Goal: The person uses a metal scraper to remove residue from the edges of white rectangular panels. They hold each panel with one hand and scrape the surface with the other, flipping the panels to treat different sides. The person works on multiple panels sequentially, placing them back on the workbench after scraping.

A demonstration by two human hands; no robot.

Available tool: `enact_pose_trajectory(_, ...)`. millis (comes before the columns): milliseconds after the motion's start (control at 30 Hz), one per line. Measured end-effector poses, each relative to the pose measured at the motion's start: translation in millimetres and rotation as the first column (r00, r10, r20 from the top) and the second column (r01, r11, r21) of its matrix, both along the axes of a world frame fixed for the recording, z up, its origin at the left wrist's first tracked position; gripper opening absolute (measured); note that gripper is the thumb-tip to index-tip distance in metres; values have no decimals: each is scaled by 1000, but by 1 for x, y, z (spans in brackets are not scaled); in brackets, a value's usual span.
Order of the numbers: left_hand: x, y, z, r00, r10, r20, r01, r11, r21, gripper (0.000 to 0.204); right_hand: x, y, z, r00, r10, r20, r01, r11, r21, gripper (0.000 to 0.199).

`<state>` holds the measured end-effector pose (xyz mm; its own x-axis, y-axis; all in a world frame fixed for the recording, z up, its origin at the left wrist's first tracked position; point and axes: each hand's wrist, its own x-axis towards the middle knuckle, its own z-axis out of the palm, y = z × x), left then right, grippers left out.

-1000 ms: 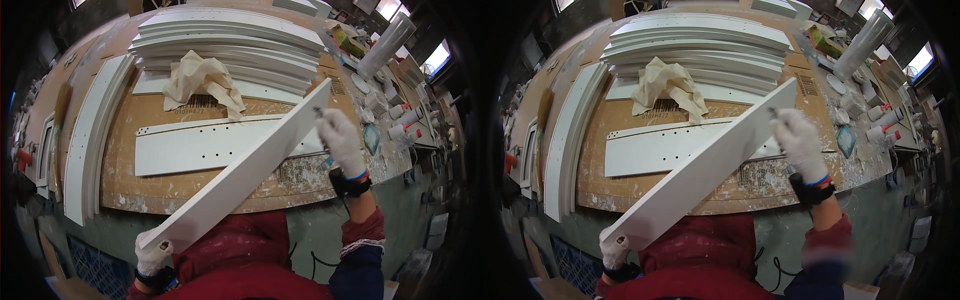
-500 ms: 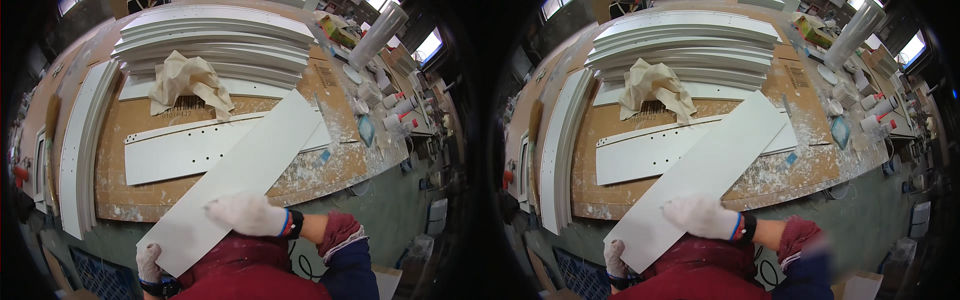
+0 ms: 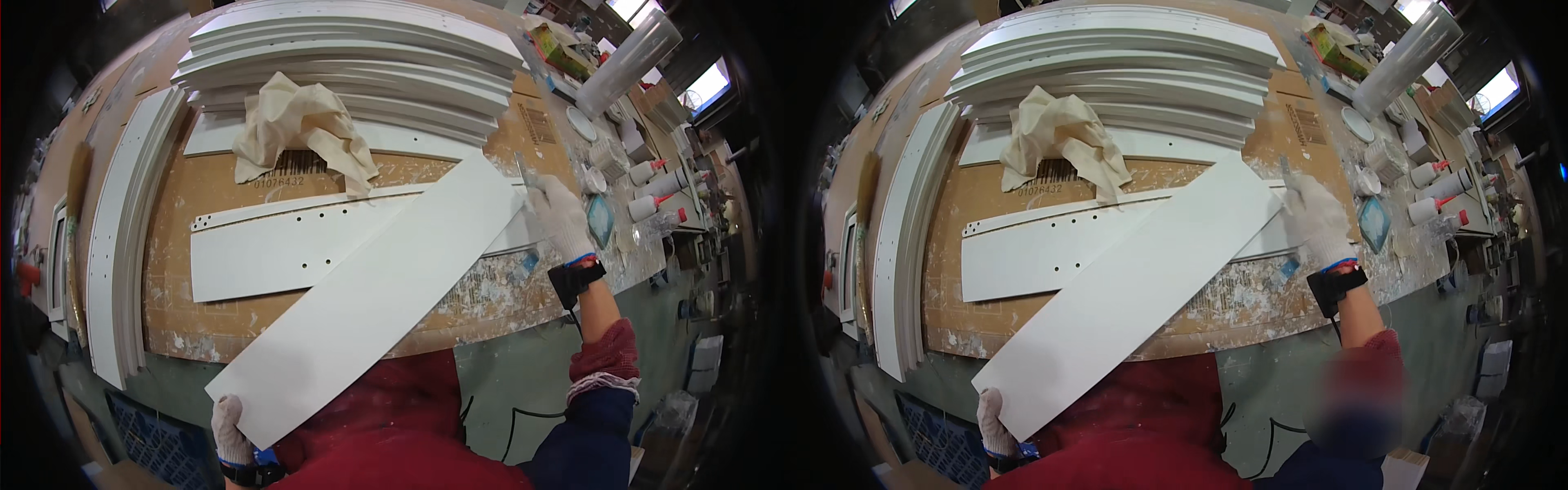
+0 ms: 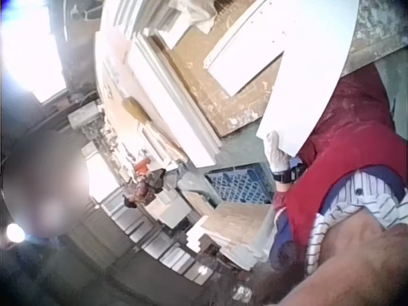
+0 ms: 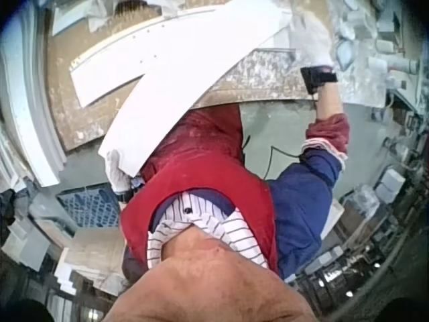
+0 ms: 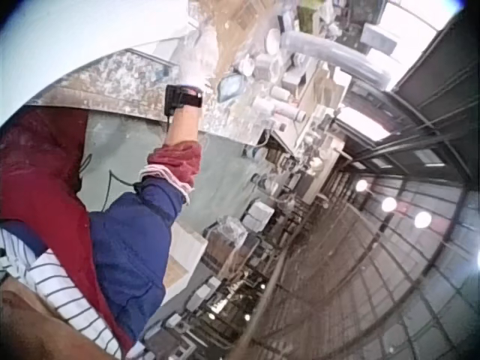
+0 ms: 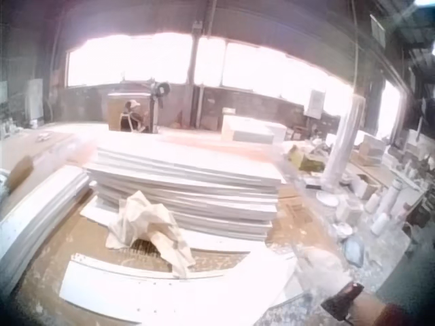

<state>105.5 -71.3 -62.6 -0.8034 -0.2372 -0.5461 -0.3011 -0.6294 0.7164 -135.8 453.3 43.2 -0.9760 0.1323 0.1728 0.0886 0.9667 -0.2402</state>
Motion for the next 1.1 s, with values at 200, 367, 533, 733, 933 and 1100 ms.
enact_pose_trajectory(200, 4, 3, 6, 995, -103, -14, 103, 995, -16, 52, 61, -112, -7, 719, 655, 232, -684, 726, 70, 19)
enact_pose_trajectory(367, 2, 0, 7, 994, -78, 77, 83, 995, -63, 48, 47, -85, -25, 841, 520, 151, -519, 853, -48, 18)
enact_pose_trajectory(533, 4, 0, 4, 993, -62, 98, 72, 992, -103, 48, 6, -16, -17, 960, 245, 138, -239, 969, -64, 21)
enact_pose_trajectory(733, -12, 11, 22, 994, -105, -5, 103, 984, -142, 43, -16, 33, -21, 994, 72, 81, -80, 992, 101, 23)
enact_pose_trajectory(933, 6, -14, -3, 994, -105, 37, 110, 969, -219, 37, 8, -19, -14, 948, 255, 192, -266, 964, 30, 25)
enact_pose_trajectory(1100, -1, -10, -3, 996, -88, 21, 91, 976, -199, 36, -7, 41, -19, 995, -19, 95, 16, 999, 41, 23)
